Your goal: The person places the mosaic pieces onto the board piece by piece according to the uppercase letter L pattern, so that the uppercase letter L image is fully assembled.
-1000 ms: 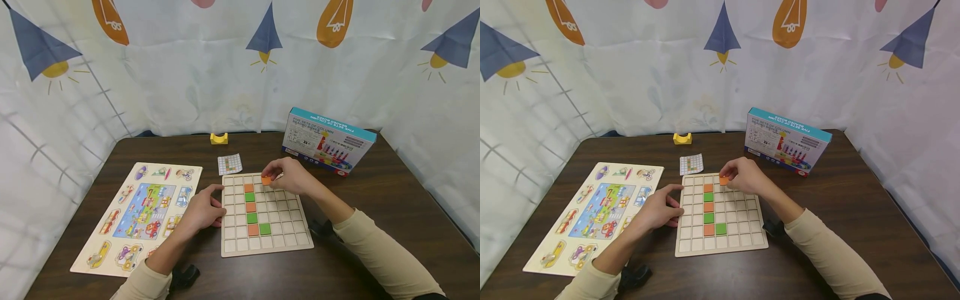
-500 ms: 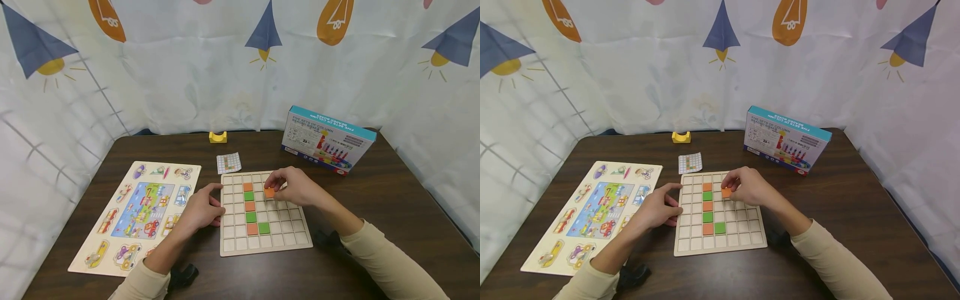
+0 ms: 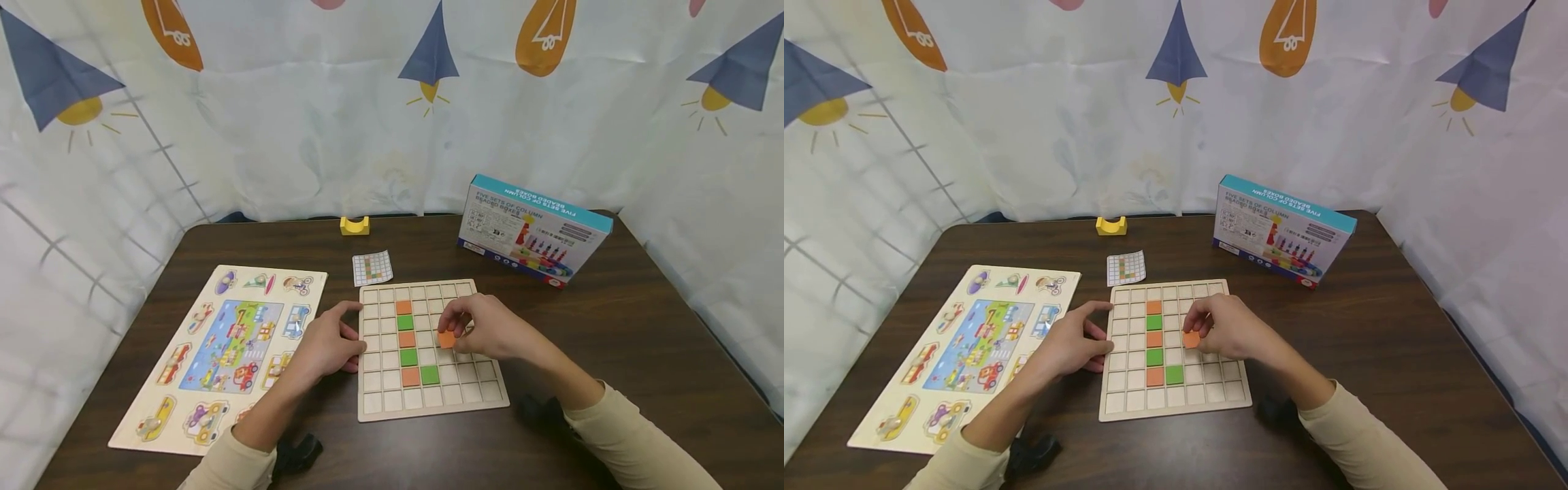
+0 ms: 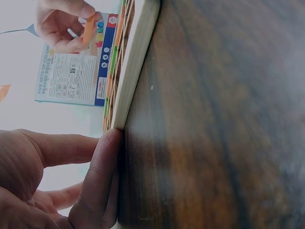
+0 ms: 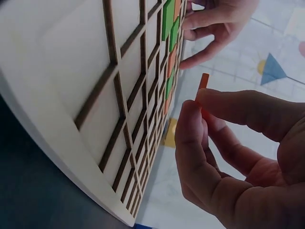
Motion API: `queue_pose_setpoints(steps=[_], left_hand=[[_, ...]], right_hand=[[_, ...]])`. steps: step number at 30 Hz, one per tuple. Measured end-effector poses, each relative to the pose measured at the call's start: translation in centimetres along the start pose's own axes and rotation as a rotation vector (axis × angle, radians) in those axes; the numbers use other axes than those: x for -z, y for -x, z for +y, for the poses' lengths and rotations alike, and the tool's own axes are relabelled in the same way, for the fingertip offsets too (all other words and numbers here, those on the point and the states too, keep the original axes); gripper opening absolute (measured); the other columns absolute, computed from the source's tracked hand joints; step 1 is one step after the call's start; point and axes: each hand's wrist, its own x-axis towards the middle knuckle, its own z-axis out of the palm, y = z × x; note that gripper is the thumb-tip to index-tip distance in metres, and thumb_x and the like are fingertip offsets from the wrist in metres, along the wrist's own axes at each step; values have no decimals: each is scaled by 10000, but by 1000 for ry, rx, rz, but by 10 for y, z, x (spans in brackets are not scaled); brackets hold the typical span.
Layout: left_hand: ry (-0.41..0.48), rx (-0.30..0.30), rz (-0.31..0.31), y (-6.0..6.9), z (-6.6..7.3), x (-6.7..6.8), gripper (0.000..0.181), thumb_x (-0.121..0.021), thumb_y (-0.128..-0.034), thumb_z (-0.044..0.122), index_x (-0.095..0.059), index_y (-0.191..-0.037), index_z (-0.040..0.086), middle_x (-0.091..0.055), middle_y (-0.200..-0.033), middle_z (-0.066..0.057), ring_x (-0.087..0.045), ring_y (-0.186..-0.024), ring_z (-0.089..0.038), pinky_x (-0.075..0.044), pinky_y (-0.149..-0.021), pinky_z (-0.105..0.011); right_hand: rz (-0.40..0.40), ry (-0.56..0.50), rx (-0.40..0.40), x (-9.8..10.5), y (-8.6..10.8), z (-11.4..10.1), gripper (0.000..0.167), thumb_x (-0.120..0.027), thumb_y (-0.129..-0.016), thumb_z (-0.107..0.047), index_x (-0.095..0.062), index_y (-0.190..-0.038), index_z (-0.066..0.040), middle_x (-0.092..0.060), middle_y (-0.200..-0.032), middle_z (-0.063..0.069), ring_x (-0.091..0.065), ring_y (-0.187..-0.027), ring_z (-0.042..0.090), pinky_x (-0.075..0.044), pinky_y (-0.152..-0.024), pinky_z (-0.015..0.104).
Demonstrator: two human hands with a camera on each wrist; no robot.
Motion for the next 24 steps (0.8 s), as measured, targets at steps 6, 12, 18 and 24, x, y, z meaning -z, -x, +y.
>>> queue_pose_setpoints(steps=[6,12,18,24], left_hand=[[0,-1,-3,0,-1,0,709,-761,-847,-8,-513,-1496,134,-658,-946,-144,-684,-547,-181,-634,-506,-340],[4,0,-9,1,-1,3,712,-763,-852,-7,-502,-1501,128,-656,-946,-149,-687,-550,-184,-636,-509,-344],[15,4,-5,1,-2,3,709,-763,-851,-10,-507,-1497,131,-656,-947,-152,-687,-546,-187,-637,-509,-348],[25,3,-18,-1,-2,2,703,-761,-857,-2,-507,-1497,141,-655,-955,-152,-687,-548,-187,-638,-516,-345]], right_hand=[[-20,8,0,-5,4,1,281,-814,-735,29,-733,-940,-146,-662,-855,-1,-594,-808,152,-538,-698,272],[-51,17,2,-7,5,-4,288,-837,-726,40,-726,-938,-121,-655,-842,9,-581,-790,148,-534,-686,260],[-75,42,-6,-12,7,-6,285,-862,-722,32,-714,-909,-125,-634,-825,8,-568,-773,147,-523,-666,258],[-96,70,-16,-15,8,-5,287,-890,-720,4,-707,-886,-141,-624,-818,-1,-565,-769,147,-509,-650,244]])
